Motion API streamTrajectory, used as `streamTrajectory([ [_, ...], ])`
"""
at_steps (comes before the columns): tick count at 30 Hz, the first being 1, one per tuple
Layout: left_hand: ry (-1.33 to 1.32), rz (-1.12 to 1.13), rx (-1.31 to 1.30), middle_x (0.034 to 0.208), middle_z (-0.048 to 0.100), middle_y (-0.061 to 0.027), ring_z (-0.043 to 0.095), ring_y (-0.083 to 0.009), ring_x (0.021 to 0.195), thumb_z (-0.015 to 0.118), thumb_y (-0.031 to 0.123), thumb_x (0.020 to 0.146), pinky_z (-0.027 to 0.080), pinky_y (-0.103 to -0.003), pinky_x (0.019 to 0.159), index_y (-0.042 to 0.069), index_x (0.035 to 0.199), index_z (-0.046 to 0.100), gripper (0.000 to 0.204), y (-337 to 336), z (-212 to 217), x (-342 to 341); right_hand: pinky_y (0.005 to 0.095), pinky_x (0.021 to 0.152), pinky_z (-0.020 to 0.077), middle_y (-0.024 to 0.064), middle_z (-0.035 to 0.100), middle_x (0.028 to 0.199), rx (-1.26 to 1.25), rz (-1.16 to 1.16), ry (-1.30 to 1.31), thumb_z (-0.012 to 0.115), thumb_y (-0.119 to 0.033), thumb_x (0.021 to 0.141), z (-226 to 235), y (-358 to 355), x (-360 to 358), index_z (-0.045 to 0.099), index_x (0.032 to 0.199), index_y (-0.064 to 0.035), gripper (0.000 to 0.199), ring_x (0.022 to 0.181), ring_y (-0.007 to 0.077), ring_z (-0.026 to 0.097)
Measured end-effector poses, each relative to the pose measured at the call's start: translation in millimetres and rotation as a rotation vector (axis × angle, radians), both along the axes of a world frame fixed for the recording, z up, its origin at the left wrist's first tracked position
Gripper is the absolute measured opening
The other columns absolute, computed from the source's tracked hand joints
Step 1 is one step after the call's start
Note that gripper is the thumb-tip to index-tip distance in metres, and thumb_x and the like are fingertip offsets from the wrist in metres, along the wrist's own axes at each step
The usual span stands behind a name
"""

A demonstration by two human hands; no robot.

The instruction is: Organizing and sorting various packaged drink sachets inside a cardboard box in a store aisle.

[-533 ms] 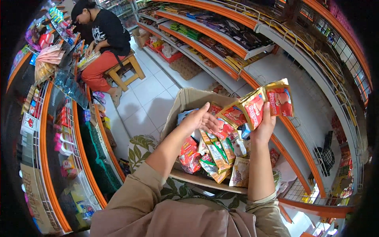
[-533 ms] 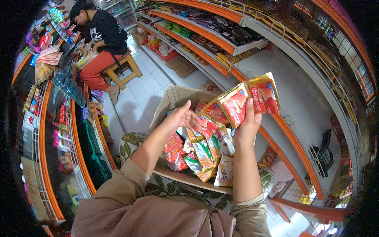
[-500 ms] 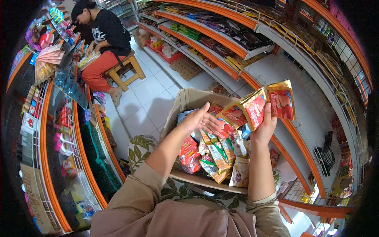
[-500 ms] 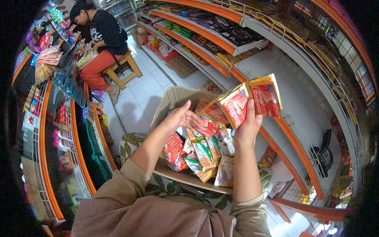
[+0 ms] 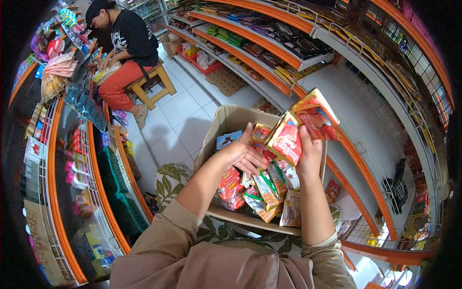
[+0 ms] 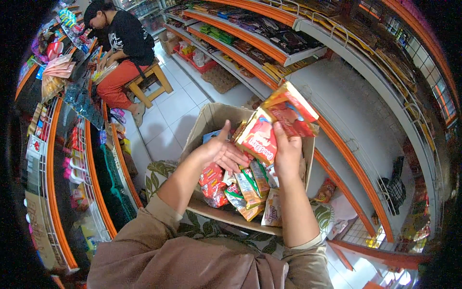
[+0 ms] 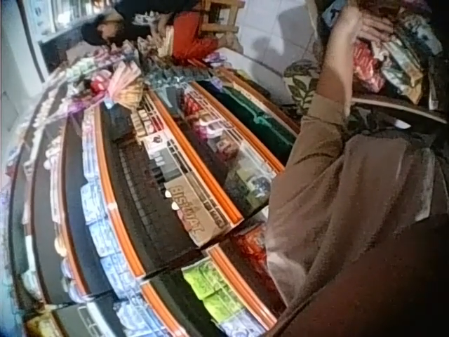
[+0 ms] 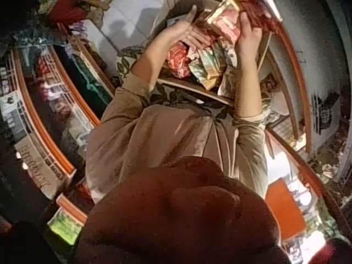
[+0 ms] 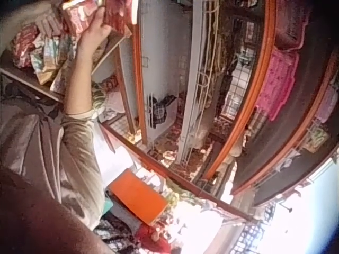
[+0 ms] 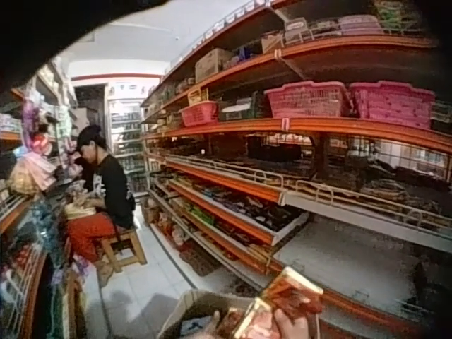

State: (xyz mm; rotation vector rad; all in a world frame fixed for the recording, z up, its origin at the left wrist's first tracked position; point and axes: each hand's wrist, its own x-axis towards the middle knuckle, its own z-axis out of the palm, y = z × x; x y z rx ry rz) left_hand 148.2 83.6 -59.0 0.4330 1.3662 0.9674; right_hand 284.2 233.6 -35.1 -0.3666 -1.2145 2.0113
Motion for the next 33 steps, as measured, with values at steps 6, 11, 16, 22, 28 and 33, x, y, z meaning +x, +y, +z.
streamTrajectory([
  [6,-0.303,0.457,0.422,0.126,0.053,-0.0189,0.055,-0.0233,0.112,0.036,0.076,0.08,0.043,-0.035,0.096,-0.007,0.125,0.046,0.095,11,-37,-18,0.0286,0.076,0.0519,0.0048,0.063,0.101,-0.178,0.312,-0.069,0.056,-0.024,0.093,0,-26,-5,0.053,0.115,-0.0053,0.029,0.086,0.0122,0.062],
  [11,-0.371,0.705,0.607,0.112,0.061,-0.0125,0.059,-0.0222,0.101,0.046,0.054,0.089,0.046,-0.037,0.09,0.004,0.118,0.049,0.059,2,-13,-11,0.027,0.076,0.0507,0.0042,0.063,0.102,0.052,0.473,-0.314,0.055,-0.026,0.093,-10,-29,-12,0.052,0.117,-0.0046,0.032,0.086,0.0103,0.062],
  [16,-0.186,0.807,0.857,0.126,0.052,-0.0113,0.05,-0.0184,0.114,0.052,0.034,0.092,0.037,-0.034,0.099,0.003,0.13,0.041,0.05,11,-24,-1,0.0347,0.078,0.0495,0.0148,0.065,0.098,0.658,0.23,-0.59,0.062,-0.022,0.088,-24,-24,-18,0.047,0.118,-0.001,0.039,0.089,0.025,0.065],
  [22,0.276,0.804,0.979,0.131,0.045,-0.0144,0.045,-0.0182,0.118,0.056,0.003,0.089,0.034,-0.032,0.102,0.007,0.139,0.025,0.06,13,-2,23,0.0367,0.083,0.0471,0.0229,0.06,0.107,0.648,0.103,-0.506,0.066,-0.023,0.085,-31,-24,-19,0.041,0.118,0.0013,0.048,0.098,0.0324,0.061],
  [28,0.239,0.79,1.07,0.127,0.045,-0.0111,0.045,-0.0188,0.117,0.056,-0.003,0.085,0.033,-0.033,0.103,0.009,0.142,0.022,0.067,10,4,29,0.0427,0.092,0.0363,0.0201,0.051,0.111,1.049,-0.151,-0.689,0.072,-0.033,0.076,-9,-32,-16,0.047,0.125,-0.0042,0.062,0.104,0.0322,0.051],
  [33,0.237,0.732,1.071,0.128,0.044,-0.0108,0.044,-0.0181,0.118,0.058,0.002,0.085,0.033,-0.033,0.103,0.009,0.143,0.02,0.069,8,11,27,0.0403,0.089,0.0395,0.0136,0.056,0.104,1.254,-0.239,-0.544,0.075,-0.03,0.075,-6,-20,-14,0.048,0.122,-0.0056,0.06,0.098,0.0258,0.054],
])
